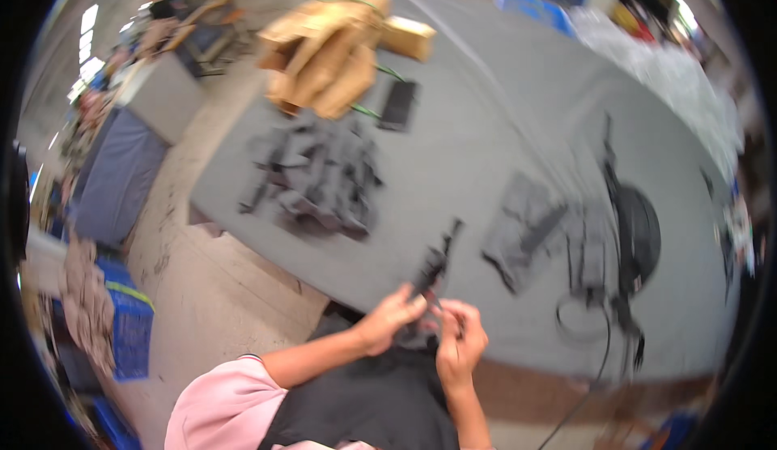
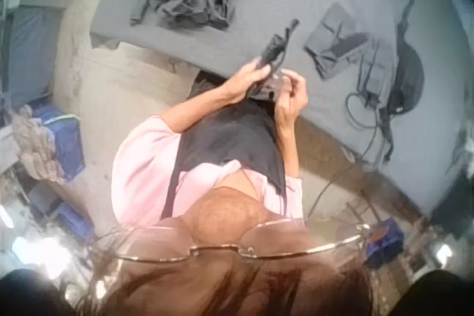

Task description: The person uses a pair of scissors to trim the edges of multiple gray fabric strips. They hold each strip with one hand and carefully cut along the edges with the other, occasionally folding the fabric to access different sides. The trimmed pieces are placed on a table alongside other similar fabric items.

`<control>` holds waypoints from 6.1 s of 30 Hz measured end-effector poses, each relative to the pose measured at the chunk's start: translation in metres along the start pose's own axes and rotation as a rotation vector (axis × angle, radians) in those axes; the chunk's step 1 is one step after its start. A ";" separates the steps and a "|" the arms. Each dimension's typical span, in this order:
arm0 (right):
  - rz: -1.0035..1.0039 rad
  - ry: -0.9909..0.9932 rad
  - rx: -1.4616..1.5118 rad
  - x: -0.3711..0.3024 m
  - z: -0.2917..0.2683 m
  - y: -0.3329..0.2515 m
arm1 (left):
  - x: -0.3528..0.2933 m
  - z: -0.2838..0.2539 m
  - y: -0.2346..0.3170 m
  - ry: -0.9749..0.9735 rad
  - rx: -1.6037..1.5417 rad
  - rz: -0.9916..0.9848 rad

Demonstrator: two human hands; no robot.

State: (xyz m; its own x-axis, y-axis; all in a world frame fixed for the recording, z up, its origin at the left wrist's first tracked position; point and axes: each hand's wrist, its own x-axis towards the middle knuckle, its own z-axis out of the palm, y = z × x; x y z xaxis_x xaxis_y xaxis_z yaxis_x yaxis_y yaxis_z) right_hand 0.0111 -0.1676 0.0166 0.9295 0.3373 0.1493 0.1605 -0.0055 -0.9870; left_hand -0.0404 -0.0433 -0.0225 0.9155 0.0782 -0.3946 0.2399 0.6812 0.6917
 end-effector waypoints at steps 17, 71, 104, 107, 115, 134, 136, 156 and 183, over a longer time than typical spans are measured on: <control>0.156 -0.283 -0.092 -0.022 0.015 -0.011 | 0.008 0.005 0.034 -0.167 -0.201 0.079; -0.265 -0.106 -0.345 0.011 0.013 -0.015 | 0.009 -0.003 0.061 -0.011 -0.302 0.205; -0.476 -0.019 -0.543 0.015 0.002 0.000 | 0.006 -0.012 0.051 -0.182 -0.593 0.100; -0.480 -0.011 -0.560 0.014 0.002 -0.001 | 0.005 -0.010 0.052 -0.178 -0.569 0.089; -0.538 0.034 -0.569 0.009 -0.002 -0.001 | 0.003 -0.012 0.051 -0.171 -0.519 0.095; -0.378 -0.168 -0.481 0.015 0.008 -0.013 | 0.002 -0.008 0.047 -0.177 -0.427 0.088; -0.463 -0.161 -0.506 0.016 0.008 -0.007 | 0.001 -0.006 0.046 -0.166 -0.434 0.082; -0.205 -0.146 -0.223 -0.022 0.017 -0.001 | 0.013 -0.020 0.055 -0.187 -0.656 0.149; -0.568 -0.091 -0.527 -0.021 0.015 0.005 | 0.008 -0.013 0.050 -0.088 -0.526 0.140</control>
State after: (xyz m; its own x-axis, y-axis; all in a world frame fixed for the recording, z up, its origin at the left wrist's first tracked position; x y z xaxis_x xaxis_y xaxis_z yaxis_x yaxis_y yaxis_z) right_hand -0.0129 -0.1602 0.0073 0.6301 0.4980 0.5959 0.7618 -0.2474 -0.5988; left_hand -0.0252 0.0008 0.0012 0.9560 0.1485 -0.2530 -0.0592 0.9423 0.3296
